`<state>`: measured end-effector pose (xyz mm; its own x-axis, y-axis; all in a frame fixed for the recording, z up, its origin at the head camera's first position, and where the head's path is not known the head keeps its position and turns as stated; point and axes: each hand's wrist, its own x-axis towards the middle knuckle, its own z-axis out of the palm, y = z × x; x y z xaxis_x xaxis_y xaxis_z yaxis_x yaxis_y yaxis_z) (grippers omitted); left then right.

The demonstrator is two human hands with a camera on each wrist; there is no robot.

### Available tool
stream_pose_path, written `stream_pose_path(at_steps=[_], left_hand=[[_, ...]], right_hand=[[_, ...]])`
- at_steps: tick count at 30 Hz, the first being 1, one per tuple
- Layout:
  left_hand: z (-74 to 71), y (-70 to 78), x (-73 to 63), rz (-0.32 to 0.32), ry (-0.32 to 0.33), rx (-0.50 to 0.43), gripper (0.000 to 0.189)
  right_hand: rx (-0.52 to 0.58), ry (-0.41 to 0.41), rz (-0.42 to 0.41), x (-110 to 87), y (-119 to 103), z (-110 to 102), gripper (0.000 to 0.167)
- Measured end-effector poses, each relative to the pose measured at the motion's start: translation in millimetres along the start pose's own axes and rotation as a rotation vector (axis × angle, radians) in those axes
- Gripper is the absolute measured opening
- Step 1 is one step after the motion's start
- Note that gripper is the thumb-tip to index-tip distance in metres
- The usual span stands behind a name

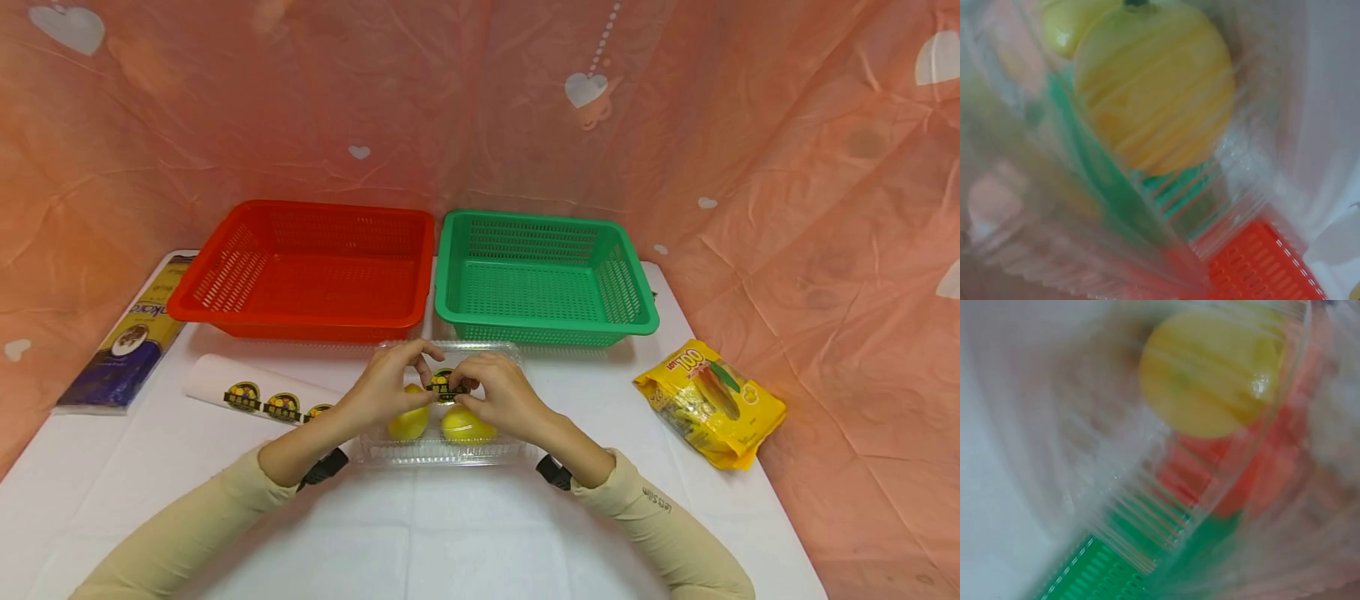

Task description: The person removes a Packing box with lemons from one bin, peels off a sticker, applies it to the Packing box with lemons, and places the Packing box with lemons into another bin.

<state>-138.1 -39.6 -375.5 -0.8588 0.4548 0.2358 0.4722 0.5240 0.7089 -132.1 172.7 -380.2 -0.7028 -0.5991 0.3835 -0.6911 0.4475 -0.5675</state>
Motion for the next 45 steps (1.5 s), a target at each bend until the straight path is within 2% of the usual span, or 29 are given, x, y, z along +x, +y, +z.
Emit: stream_pose_path(at_steps=[5,15,17,22,25,29,32,34,37,41,45], left_hand=[[4.8,0.2,-0.8,-0.001,0.035,0.028,0.047],[7.3,-0.2,-2.5,0.000,0.053,0.013,0.051],[7.4,-0.3,-2.8,0.002,0.061,0.016,0.052],[8.1,-1.5,-2.6,0.010,0.084,0.048,0.050],[8.0,-3.4,-2.6,0.029,0.101,0.102,0.048],[6.7,-7.5,-3.3,0.055,0.117,0.221,0.052],[5.6,-10.8,-3.9,0.057,0.086,0.291,0.058],[5.4,-13.1,-4.1,0.057,0.055,0.330,0.063],[5.5,-15.6,-3.8,0.061,0.016,0.390,0.069],[6.7,-18.1,-2.5,0.069,0.005,0.441,0.068],[8.7,-19.4,-0.9,0.060,0.011,0.476,0.060]], right_hand=[[0.028,0.008,0.023,-0.2,0,3,0.018],[0.029,0.030,0.104,0.9,-3,6,0.015],[0.026,0.039,0.101,1.1,-3,6,0.020],[-0.002,0.080,0.091,1.4,0,8,0.052],[-0.083,0.106,0.097,1.3,1,10,0.057],[-0.244,0.110,0.154,0.3,3,10,0.062],[-0.319,0.072,0.222,-0.6,4,8,0.074],[-0.329,0.042,0.260,-0.6,6,7,0.079],[-0.299,0.018,0.292,0.0,8,7,0.078],[-0.265,0.023,0.308,0.8,10,8,0.071],[-0.287,0.021,0.312,1.8,11,10,0.065]])
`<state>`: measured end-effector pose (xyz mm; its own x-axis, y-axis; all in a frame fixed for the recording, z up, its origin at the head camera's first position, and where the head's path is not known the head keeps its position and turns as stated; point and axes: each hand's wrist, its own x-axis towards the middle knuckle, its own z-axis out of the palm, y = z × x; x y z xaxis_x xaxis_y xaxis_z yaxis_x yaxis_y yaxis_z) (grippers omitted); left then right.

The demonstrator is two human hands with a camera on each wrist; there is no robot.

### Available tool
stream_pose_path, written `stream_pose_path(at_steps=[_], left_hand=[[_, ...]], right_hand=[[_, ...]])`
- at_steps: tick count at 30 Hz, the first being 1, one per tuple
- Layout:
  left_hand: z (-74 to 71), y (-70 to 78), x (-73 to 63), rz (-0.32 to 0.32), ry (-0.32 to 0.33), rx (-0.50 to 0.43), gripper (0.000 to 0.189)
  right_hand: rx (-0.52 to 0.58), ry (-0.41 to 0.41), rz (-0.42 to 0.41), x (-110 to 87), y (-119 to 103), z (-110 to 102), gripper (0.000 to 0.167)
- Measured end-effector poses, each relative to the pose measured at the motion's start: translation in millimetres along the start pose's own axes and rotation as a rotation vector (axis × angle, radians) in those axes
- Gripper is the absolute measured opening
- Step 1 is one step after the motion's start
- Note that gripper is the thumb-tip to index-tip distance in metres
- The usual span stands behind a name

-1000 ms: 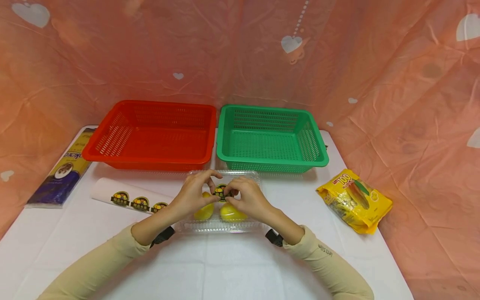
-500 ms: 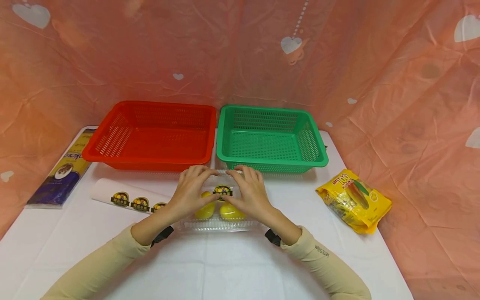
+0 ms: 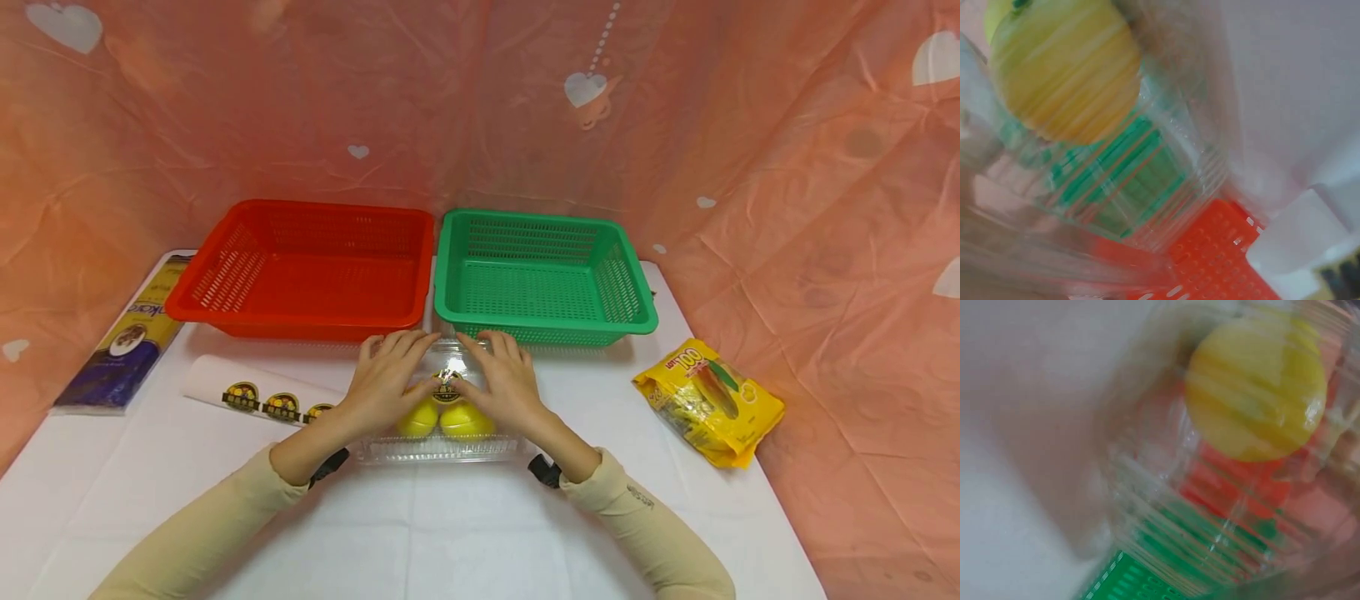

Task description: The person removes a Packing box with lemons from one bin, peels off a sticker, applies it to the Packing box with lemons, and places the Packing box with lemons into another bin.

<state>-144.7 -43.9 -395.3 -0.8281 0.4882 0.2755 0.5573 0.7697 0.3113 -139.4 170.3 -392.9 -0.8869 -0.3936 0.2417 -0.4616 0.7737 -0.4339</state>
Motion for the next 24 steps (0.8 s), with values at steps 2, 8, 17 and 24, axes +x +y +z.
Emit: stream_pose_path(at_steps=[2,8,17,24], left_hand=[[0.7,0.6,0.8,-0.008,0.004,0.016,0.058],[2.9,2.5,3.5,-0.038,0.014,0.068,0.054],[4.9,3.0,4.2,-0.039,0.069,0.077,0.049],[5.2,2.6,3.7,-0.027,0.110,0.064,0.039]], right_hand=[[-0.016,0.008,-0.004,0.7,0.1,0.6,0.063],[-0.051,0.029,-0.014,3.5,-0.6,2.0,0.058],[-0.075,0.036,-0.003,6.0,-1.0,3.7,0.052],[-0.056,0.052,0.008,6.9,-0.5,4.3,0.047]])
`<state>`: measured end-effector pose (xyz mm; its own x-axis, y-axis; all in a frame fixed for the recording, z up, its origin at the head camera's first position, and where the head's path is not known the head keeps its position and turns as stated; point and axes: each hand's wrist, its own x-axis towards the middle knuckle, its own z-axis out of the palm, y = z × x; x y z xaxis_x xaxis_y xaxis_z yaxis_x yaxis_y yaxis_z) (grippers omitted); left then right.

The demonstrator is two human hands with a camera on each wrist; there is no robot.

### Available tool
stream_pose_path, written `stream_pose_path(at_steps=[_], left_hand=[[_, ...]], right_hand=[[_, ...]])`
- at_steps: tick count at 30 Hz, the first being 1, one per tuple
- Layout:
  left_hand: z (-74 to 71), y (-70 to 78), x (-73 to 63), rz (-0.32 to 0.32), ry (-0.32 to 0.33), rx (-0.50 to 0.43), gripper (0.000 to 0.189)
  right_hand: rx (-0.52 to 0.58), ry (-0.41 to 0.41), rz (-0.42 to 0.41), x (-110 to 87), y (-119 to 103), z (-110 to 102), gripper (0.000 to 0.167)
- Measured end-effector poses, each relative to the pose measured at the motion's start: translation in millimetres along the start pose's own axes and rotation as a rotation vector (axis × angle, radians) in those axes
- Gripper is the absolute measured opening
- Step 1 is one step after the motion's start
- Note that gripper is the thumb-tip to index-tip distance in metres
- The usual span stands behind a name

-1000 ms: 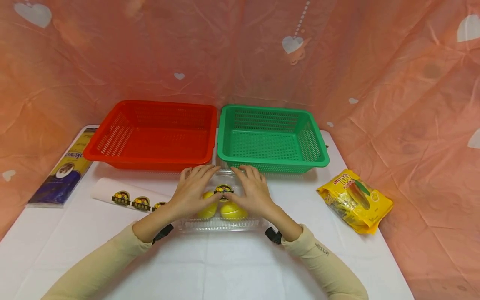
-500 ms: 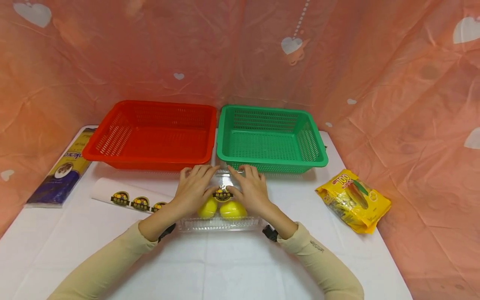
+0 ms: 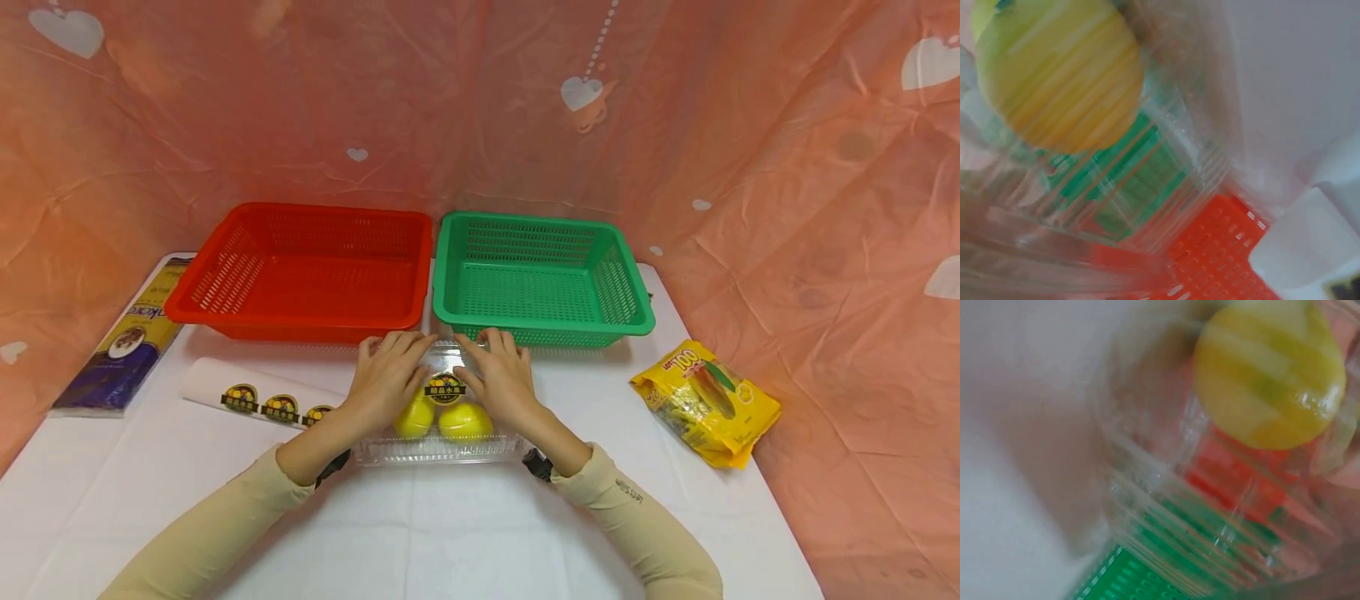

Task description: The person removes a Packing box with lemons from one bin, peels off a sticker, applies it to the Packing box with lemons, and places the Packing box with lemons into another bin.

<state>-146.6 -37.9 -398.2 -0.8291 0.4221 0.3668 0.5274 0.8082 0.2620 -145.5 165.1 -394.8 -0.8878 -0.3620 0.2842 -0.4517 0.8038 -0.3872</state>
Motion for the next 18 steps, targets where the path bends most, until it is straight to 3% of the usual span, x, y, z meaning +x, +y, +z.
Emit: stream_pose_path(at_steps=[3,6,18], left_hand=[[0.8,-1.6,-0.3,0.007,0.005,-0.014,0.037],[0.0,-2.7,-0.6,0.004,-0.032,-0.032,0.041],[-3.7,-5.7,-1.0,0.007,-0.145,-0.036,0.088]], right_hand=[[0.012,-0.013,0.002,0.3,1,-1,0.045],[0.045,-0.039,-0.001,0.1,2,-3,0.045],[0.210,-0.201,-0.081,-1.3,20,-15,0.086]])
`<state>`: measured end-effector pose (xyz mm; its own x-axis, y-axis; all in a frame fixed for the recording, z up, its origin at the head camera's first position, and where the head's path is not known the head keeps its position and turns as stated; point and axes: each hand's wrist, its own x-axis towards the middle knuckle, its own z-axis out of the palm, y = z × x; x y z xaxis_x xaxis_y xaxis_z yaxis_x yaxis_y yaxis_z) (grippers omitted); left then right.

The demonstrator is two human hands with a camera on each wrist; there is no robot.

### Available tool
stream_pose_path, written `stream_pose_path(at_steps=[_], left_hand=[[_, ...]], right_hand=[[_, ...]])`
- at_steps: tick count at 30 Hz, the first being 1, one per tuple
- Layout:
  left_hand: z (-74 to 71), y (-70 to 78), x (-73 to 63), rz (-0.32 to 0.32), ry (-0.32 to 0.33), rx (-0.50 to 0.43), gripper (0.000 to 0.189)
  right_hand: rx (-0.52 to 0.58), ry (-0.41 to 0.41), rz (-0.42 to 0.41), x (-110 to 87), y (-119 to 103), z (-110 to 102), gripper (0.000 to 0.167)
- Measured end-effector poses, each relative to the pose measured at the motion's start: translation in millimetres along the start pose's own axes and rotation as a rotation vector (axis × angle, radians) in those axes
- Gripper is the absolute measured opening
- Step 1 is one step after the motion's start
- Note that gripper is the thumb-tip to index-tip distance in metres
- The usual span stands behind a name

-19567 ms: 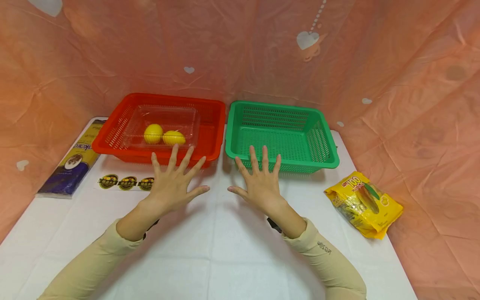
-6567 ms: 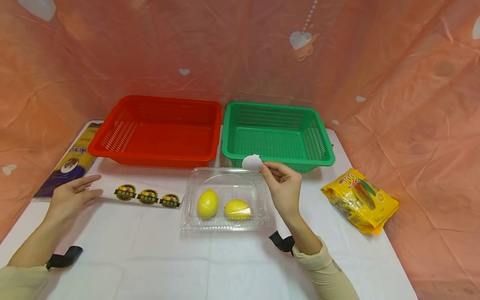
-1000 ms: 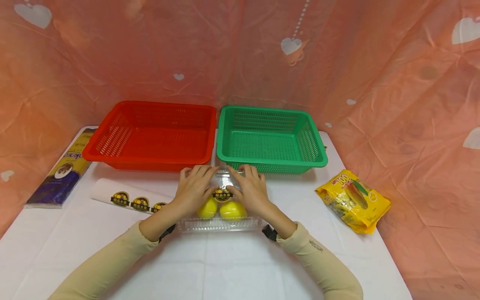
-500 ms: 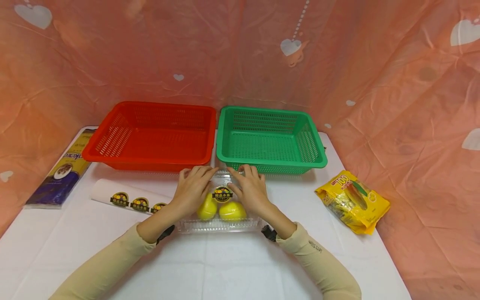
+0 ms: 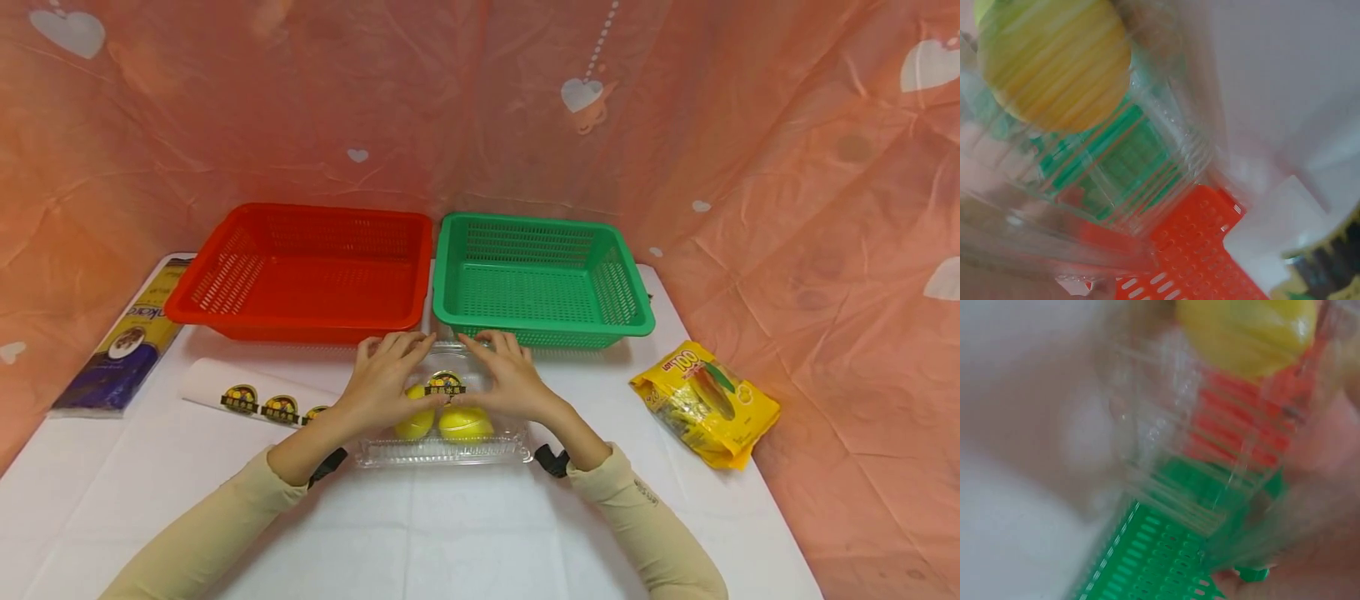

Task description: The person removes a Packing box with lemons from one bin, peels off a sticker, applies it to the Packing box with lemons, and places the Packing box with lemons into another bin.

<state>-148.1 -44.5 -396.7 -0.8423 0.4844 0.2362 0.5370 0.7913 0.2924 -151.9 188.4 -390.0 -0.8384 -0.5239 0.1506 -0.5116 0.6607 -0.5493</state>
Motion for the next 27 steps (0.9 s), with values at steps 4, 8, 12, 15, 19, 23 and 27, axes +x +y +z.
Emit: stream_pose_path(at_steps=[4,8,12,15,19,23,27], left_hand=[[-0.4,-0.9,-2.7,0.013,0.000,-0.017,0.093],[-1.6,-1.0,-7.9,0.032,0.047,-0.050,0.081],[-5.3,-1.6,-12.6,0.070,0.129,-0.089,0.058],[-10.6,-4.9,-17.0,0.090,0.190,-0.151,0.042],[-19.3,-13.9,-28.3,0.036,0.225,-0.254,0.040],[-24.2,-24.4,-43.5,-0.095,0.175,-0.366,0.054],[-24.5,-31.3,-53.7,-0.212,0.083,-0.490,0.068]], right_hand=[[0.093,-0.067,-0.001,-4.5,4,-7,0.091],[0.192,-0.018,-0.027,-13.1,7,-19,0.069],[0.263,0.275,-0.111,-20.5,17,-36,0.037],[0.297,0.611,-0.100,-26.4,32,-51,0.026],[0.360,1.009,0.196,-38.7,54,-68,0.029],[0.526,1.152,0.600,-50.2,65,-75,0.041],[0.809,1.151,0.757,-51.7,62,-74,0.053]])
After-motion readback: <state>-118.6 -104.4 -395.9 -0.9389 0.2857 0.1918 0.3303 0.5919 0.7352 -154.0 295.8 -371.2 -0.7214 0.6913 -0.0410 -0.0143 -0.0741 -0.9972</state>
